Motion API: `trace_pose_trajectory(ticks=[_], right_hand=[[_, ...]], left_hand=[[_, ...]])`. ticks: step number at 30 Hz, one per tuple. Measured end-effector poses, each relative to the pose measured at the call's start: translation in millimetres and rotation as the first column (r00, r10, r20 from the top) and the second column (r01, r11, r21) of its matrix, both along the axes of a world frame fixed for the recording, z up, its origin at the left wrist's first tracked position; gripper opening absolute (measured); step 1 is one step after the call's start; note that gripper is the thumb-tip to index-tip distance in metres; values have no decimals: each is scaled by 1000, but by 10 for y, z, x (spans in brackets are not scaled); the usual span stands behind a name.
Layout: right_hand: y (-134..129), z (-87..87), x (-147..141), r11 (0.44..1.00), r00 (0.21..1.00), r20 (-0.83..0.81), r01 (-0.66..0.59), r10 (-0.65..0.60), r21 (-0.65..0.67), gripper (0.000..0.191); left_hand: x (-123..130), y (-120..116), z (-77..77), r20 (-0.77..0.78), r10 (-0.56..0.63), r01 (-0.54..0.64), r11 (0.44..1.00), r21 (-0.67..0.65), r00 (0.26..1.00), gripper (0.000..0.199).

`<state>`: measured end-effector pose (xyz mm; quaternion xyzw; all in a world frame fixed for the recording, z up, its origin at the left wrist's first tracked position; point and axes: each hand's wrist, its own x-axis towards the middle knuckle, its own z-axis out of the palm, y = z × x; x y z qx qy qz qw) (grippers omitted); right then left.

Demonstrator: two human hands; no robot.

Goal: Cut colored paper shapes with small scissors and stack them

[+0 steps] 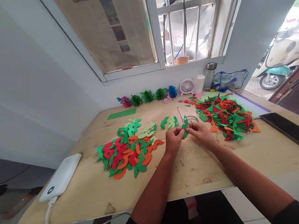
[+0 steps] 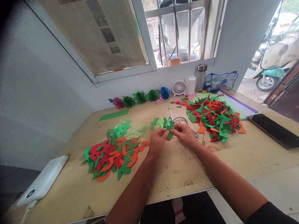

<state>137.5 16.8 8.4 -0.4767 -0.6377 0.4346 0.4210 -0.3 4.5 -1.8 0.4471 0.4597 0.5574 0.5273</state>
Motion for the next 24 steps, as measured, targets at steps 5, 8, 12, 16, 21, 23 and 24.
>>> trace_pose_trajectory(ticks=[5,8,12,16,21,23,24], right_hand=[[16,-30,17,1000,999,-33,-20,20,7,29],[28,-44,34,1000,999,-32,10,-9,20,30],[35,-26,45,998,995,-76,62,-61,19,29],[65,20,106,986,970,-178,165,-164,-11,28],[195,-54,320,893,899,-24,436,-436,114,25],[243,-110,390,885,883,126,428,-453,186,23],[261,-134,412,883,865,205,417,-458,213,22]], left_hand=[[2,14,-28,17,-30,30,999,-11,999,23],[-11,16,-14,0,-61,61,998,-33,998,28],[-37,8,11,0,-161,161,983,-83,987,30],[-52,38,-17,36,-104,108,986,-125,994,32],[-75,84,-59,59,23,-14,988,-153,998,34],[-81,87,-65,60,22,-13,988,-154,998,34],[-82,89,-70,63,24,-13,988,-156,998,33]])
